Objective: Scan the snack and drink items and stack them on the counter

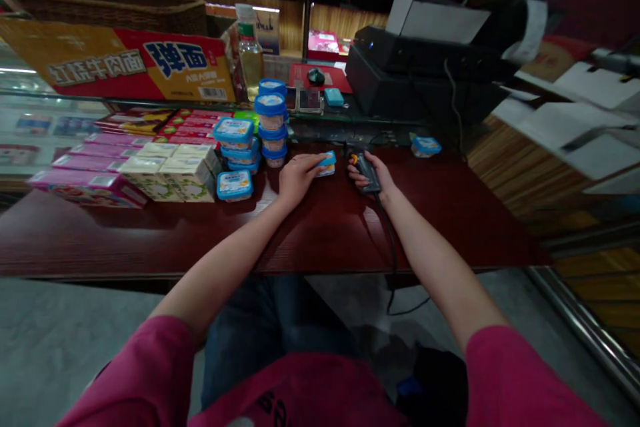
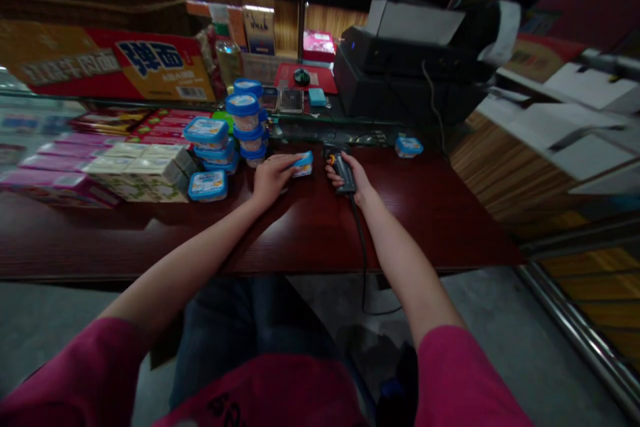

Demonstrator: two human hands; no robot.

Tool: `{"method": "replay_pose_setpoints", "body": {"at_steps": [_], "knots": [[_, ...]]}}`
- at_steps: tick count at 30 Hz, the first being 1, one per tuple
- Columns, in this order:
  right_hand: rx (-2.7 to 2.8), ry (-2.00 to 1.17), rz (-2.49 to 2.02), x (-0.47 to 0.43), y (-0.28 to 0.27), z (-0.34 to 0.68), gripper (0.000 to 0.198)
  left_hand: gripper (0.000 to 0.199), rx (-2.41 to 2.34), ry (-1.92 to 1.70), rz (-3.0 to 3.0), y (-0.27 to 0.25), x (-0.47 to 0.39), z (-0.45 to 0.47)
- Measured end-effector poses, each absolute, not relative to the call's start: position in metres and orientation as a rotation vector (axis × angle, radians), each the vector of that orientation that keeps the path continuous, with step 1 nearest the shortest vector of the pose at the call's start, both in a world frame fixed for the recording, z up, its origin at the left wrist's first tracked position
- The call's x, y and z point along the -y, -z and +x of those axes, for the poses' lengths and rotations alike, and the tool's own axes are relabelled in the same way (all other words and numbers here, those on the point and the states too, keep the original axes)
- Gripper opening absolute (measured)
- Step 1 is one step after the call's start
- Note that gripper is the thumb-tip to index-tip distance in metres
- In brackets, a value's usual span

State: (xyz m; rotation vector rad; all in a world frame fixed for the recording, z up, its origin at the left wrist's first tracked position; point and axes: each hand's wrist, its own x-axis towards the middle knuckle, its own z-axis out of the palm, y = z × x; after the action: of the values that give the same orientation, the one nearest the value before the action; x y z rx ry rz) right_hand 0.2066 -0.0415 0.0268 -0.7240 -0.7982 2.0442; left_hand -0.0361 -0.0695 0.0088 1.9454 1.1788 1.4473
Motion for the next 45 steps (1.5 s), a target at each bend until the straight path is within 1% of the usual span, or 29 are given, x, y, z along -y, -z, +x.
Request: {"method": "replay_pose_setpoints", "body": {"at_steps": [3, 4, 5, 8, 9, 10, 12, 15, 17, 20, 23, 25, 30, 33, 35, 41, 45], "knots": [[0.786, -2.045, -0.712, 0.037, -0.025, 0.213, 0.033, 0.032, -1.28, -1.3, 2.168, -0.002, 0.044, -0.023], [0.793, -2.052, -0.71, 0.036, -0.024, 0.213, 0.032, 0.037, -1.29, -1.258, 2.224, 0.0, 0.037, -0.021], [0.803, -2.058, -0.707, 0.036, -0.023, 0.213, 0.03, 0.046, -1.296, -1.23, 2.263, 0.002, 0.03, -0.021], [0.83, -2.068, -0.697, 0.037, -0.021, 0.213, 0.025, 0.09, -1.284, -1.182, 2.255, 0.009, 0.015, -0.026], [0.83, -2.067, -0.692, 0.037, -0.02, 0.213, 0.023, 0.099, -1.264, -1.16, 2.213, 0.011, 0.01, -0.029], [0.825, -2.064, -0.686, 0.036, -0.02, 0.213, 0.022, 0.102, -1.236, -1.139, 2.16, 0.013, 0.007, -0.031], [0.803, -2.058, -0.673, 0.035, -0.018, 0.213, 0.021, 0.093, -1.166, -1.129, 2.054, 0.014, 0.001, -0.034], [0.755, -2.042, -0.657, 0.033, -0.017, 0.214, 0.021, 0.062, -1.079, -1.207, 1.894, 0.012, 0.0, -0.035], [0.724, -2.02, -0.647, 0.032, -0.016, 0.214, 0.02, 0.049, -1.015, -1.265, 1.701, 0.008, 0.003, -0.036], [0.698, -1.991, -0.646, 0.031, -0.015, 0.214, 0.019, 0.047, -0.872, -1.328, 1.258, 0.0, 0.011, -0.04], [0.69, -1.983, -0.652, 0.032, -0.015, 0.213, 0.02, 0.037, -0.697, -1.288, 0.898, -0.011, 0.02, -0.044], [0.691, -1.982, -0.652, 0.033, -0.014, 0.212, 0.02, 0.036, -0.618, -1.237, 0.8, -0.017, 0.026, -0.044], [0.685, -1.973, -0.644, 0.034, -0.014, 0.211, 0.019, 0.042, -0.552, -1.198, 0.767, -0.022, 0.036, -0.034], [0.684, -1.97, -0.658, 0.034, -0.015, 0.21, 0.018, 0.038, -0.583, -1.172, 0.745, -0.02, 0.037, -0.025], [0.699, -1.968, -0.666, 0.036, -0.016, 0.209, 0.019, 0.038, -0.614, -1.187, 0.715, -0.017, 0.036, -0.021], [0.809, -1.991, -0.628, 0.052, -0.023, 0.201, 0.023, 0.05, -0.598, -1.229, 0.658, -0.01, 0.027, -0.022], [0.903, -1.956, -0.623, 0.063, -0.027, 0.193, 0.024, 0.048, -0.652, -1.268, 0.651, -0.002, 0.018, -0.028]]}}
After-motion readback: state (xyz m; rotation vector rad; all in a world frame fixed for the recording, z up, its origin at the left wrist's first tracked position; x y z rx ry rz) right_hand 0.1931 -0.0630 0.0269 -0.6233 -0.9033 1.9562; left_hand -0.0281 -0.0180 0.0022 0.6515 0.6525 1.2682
